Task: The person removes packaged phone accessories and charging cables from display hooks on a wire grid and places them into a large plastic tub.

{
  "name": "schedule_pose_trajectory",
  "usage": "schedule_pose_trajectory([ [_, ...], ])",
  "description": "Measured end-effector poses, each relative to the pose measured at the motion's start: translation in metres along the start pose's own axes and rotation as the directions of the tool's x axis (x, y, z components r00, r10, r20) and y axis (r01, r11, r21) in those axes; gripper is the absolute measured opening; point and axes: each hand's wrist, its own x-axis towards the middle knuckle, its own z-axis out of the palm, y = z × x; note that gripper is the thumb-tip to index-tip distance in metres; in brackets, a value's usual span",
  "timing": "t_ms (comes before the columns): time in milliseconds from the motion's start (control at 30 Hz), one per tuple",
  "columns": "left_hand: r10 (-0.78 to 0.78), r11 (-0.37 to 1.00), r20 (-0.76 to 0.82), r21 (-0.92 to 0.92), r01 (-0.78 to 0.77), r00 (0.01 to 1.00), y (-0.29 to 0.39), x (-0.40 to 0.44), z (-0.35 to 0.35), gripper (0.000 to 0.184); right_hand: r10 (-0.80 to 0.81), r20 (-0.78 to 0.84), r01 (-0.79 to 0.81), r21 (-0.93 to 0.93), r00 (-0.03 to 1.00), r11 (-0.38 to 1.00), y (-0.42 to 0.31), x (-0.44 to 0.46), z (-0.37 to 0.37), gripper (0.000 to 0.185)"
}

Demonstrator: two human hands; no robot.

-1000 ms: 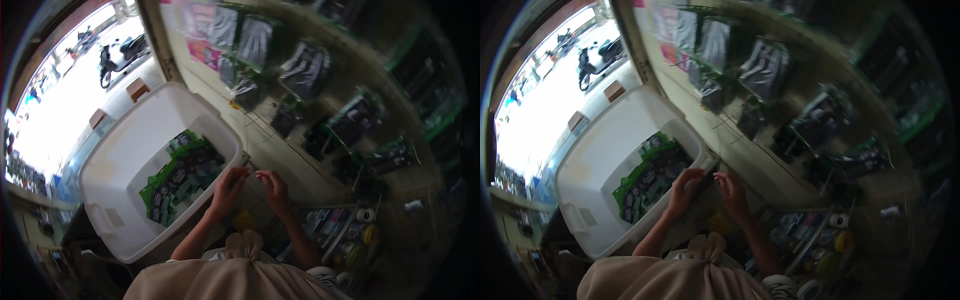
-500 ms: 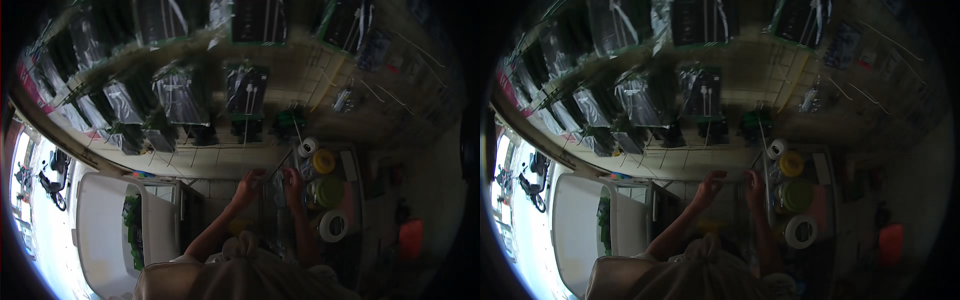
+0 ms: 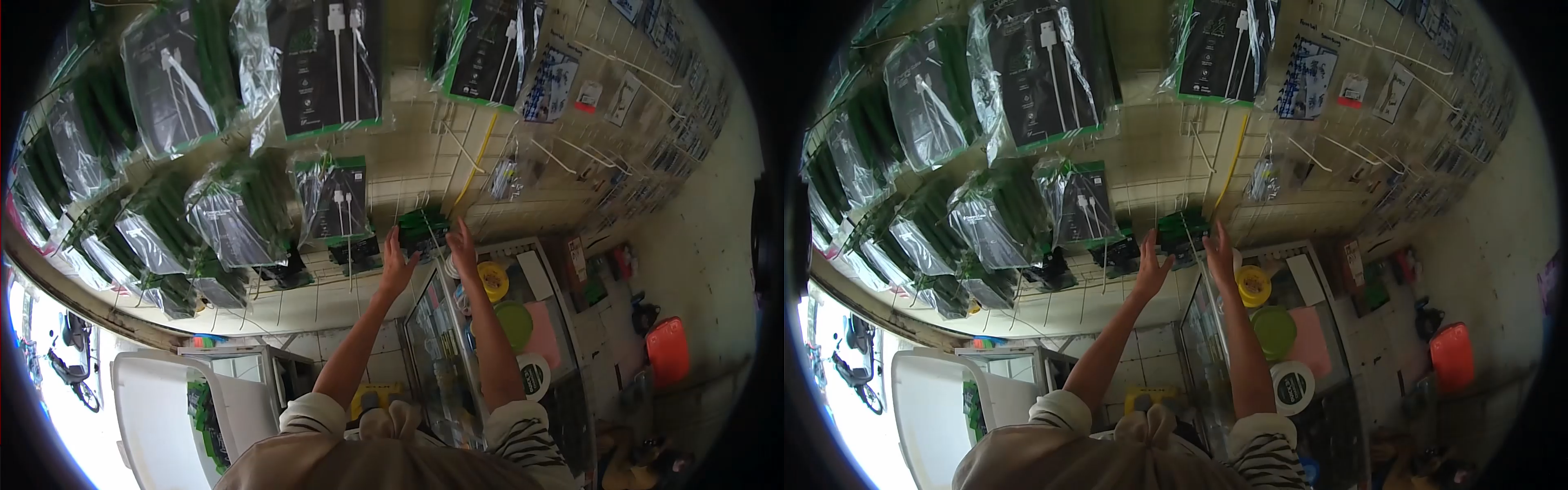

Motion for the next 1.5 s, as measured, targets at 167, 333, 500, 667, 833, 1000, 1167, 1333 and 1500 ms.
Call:
schedule_pose_trajectory([
  [167, -0.093, 0.995, 0.075, 0.046, 0.09, 0.993, -0.014, 0.004, 0.001, 0.066, 0.086, 0.05, -0.09, 0.094, 0.995, 0.991, 0.011, 0.014, 0.012, 0.055],
  [333, -0.067, 0.996, 0.003, 0.063, 0.067, 0.998, -0.02, 0.011, 0.007, 0.05, -0.069, -0.024, 0.072, 0.12, 0.997, 0.99, 0.026, 0.021, 0.013, 0.028],
  [500, -0.123, 0.991, -0.058, 0.048, 0.126, 0.991, -0.02, 0.008, 0.016, 0.031, -0.059, -0.018, 0.061, 0.145, 0.998, 0.988, 0.022, 0.014, 0.007, 0.021],
  [667, -0.269, 0.959, 0.01, -0.086, 0.269, 0.963, -0.005, -0.001, 0.012, 0.02, -0.137, -0.058, 0.139, 0.03, 0.989, 0.99, 0.018, -0.003, -0.004, 0.02],
  [833, -0.264, 0.959, -0.019, -0.117, 0.26, 0.964, 0.029, -0.01, 0.004, 0.017, -0.113, -0.098, 0.117, 0.038, 0.989, 0.992, -0.015, -0.036, -0.015, 0.024],
  [1000, -0.315, 0.942, 0.01, -0.12, 0.314, 0.949, 0.041, -0.022, 0.004, 0.016, -0.091, -0.108, 0.104, 0.12, 0.99, 0.987, -0.005, -0.054, -0.022, 0.024],
  [1167, -0.284, 0.941, -0.007, -0.191, 0.278, 0.959, 0.056, -0.034, 0.003, 0.015, -0.191, -0.17, 0.227, 0.227, 0.967, 0.947, -0.022, -0.077, -0.029, 0.027],
  [1333, -0.266, 0.927, -0.029, -0.284, 0.247, 0.964, 0.079, -0.044, -0.008, 0.015, 0.019, -0.036, -0.01, 0.241, 0.999, 0.97, -0.031, -0.118, -0.041, 0.035],
  [1500, -0.297, 0.913, 0.027, -0.285, 0.292, 0.954, 0.095, -0.051, -0.019, 0.016, 0.081, 0.059, -0.089, 0.136, 0.995, 0.987, -0.038, -0.153, -0.053, 0.04],
])
